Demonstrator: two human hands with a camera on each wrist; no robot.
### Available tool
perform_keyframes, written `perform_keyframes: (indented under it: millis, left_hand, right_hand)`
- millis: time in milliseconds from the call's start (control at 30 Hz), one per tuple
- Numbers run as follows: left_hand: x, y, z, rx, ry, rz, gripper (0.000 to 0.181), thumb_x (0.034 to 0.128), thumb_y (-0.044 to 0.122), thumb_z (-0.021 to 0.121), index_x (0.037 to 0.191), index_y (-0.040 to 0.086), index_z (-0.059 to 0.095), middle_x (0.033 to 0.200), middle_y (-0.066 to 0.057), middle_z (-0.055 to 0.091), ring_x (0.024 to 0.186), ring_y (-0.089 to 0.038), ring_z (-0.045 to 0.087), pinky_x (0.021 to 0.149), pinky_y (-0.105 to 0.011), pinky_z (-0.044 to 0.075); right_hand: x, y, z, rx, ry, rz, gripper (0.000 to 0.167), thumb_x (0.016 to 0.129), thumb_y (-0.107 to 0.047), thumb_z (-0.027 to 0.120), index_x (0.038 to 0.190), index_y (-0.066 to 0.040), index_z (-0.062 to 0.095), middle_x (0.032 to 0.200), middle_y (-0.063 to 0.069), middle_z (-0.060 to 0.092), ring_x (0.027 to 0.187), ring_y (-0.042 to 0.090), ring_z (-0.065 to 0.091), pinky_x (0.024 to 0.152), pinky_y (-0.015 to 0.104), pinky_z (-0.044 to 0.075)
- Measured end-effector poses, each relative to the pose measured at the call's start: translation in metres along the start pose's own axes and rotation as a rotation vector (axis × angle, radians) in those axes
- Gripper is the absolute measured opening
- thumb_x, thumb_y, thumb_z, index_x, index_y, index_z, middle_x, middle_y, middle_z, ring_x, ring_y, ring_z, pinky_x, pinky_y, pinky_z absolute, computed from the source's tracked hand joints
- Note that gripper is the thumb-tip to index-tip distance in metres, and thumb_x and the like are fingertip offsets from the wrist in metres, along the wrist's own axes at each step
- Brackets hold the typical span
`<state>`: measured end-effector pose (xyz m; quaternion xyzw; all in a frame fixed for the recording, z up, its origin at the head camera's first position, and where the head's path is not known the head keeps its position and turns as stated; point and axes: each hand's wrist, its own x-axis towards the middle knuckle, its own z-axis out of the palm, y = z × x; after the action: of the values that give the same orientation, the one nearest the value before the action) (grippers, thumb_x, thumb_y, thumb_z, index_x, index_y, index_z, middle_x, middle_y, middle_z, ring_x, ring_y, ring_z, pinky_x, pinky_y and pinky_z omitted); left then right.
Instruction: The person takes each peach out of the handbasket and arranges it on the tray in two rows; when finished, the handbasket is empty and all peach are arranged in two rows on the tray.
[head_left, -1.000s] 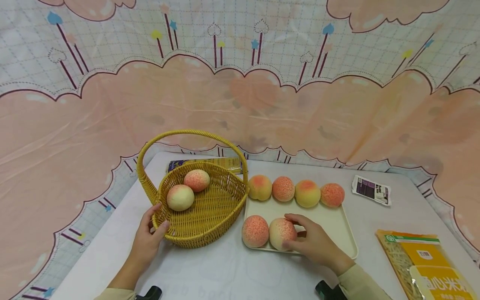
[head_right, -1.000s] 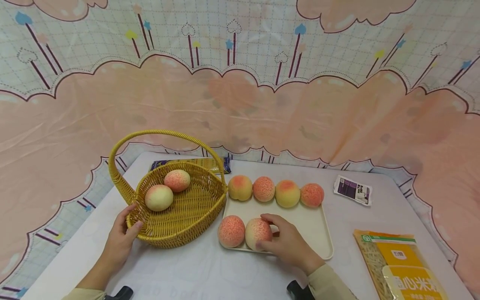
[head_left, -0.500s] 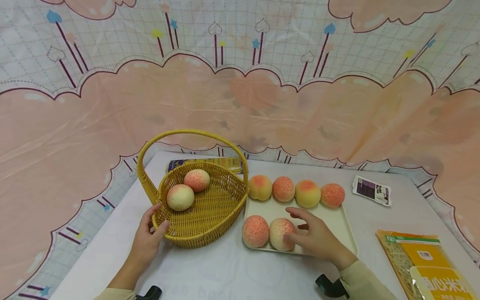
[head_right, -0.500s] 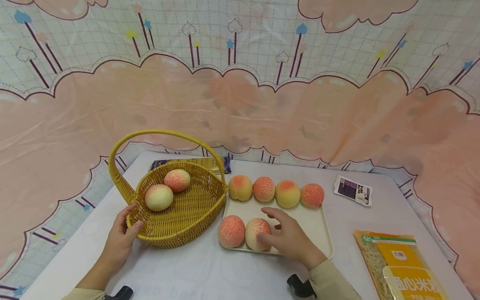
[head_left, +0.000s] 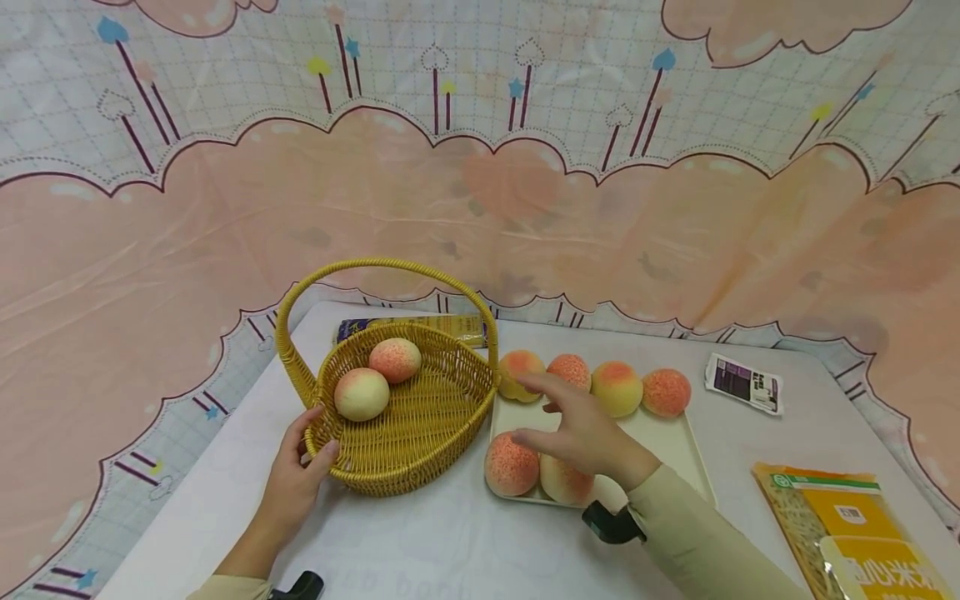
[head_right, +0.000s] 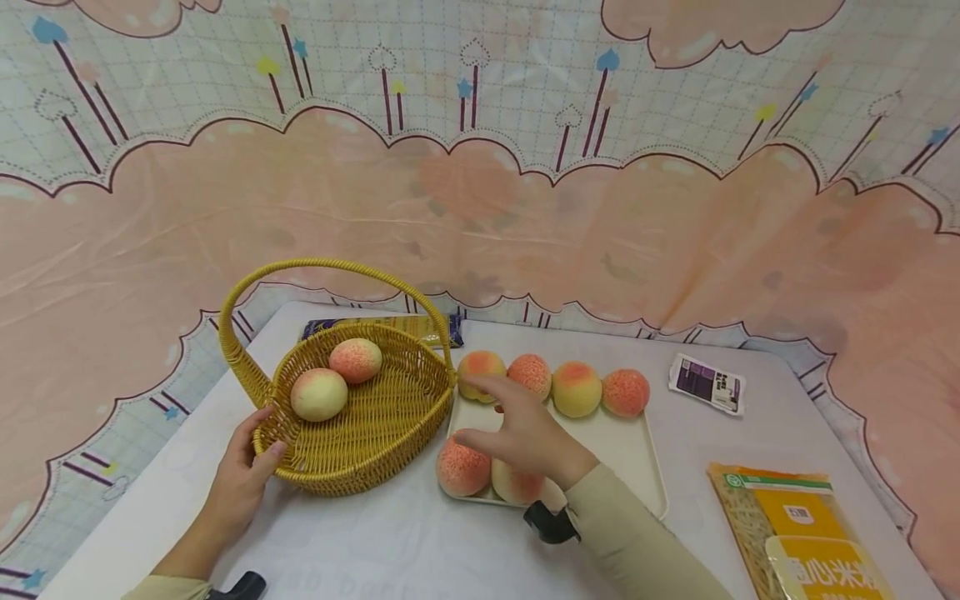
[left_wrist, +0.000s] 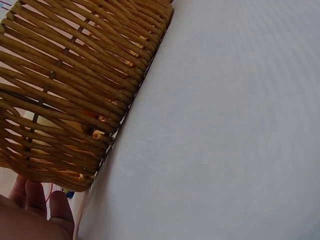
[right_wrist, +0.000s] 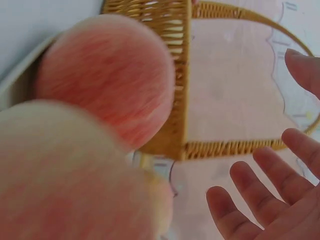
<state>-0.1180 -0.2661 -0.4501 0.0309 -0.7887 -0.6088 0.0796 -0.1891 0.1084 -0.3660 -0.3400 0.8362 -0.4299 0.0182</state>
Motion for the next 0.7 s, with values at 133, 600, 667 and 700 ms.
perform_keyframes:
  millis: [133, 600, 667, 700]
  left_hand:
    - [0.0, 0.002, -0.001, 0.008, -0.004, -0.013, 0.059, 0.1056, 0.012, 0.05, 0.155, 0.002, 0.02, 0.146, -0.029, 0.029, 0.106, 0.0, 0.044, 0.078, -0.016, 0.046]
    - [0.0, 0.002, -0.001, 0.019, -0.006, -0.03, 0.06, 0.1059, 0.014, 0.05, 0.156, 0.003, 0.019, 0.149, -0.028, 0.027, 0.109, -0.001, 0.042, 0.078, -0.016, 0.046]
    - [-0.001, 0.003, 0.0, 0.018, -0.004, -0.012, 0.059, 0.1057, 0.013, 0.05, 0.155, 0.002, 0.02, 0.15, -0.029, 0.026, 0.11, 0.0, 0.042, 0.079, -0.014, 0.045]
    - [-0.001, 0.003, 0.0, 0.018, -0.004, -0.006, 0.059, 0.1056, 0.012, 0.05, 0.155, 0.001, 0.02, 0.15, -0.03, 0.026, 0.11, 0.0, 0.042, 0.079, -0.014, 0.045]
  right_hand:
    - [0.022, -0.013, 0.005, -0.018, -0.041, 0.007, 0.068, 0.088, -0.029, 0.078, 0.146, -0.006, 0.049, 0.144, 0.008, 0.052, 0.128, 0.027, 0.051, 0.097, 0.046, 0.046]
    - [0.085, -0.045, 0.036, -0.019, -0.151, -0.001, 0.076, 0.089, -0.034, 0.076, 0.153, -0.014, 0.04, 0.152, 0.004, 0.042, 0.131, 0.024, 0.048, 0.105, 0.044, 0.041]
    - [0.093, -0.046, 0.041, -0.029, -0.168, 0.02, 0.075, 0.089, -0.036, 0.076, 0.152, -0.015, 0.041, 0.151, 0.004, 0.044, 0.131, 0.024, 0.048, 0.105, 0.043, 0.041]
    - [0.097, -0.047, 0.044, -0.028, -0.175, 0.028, 0.075, 0.09, -0.037, 0.076, 0.152, -0.015, 0.041, 0.15, 0.004, 0.045, 0.131, 0.024, 0.047, 0.104, 0.043, 0.041]
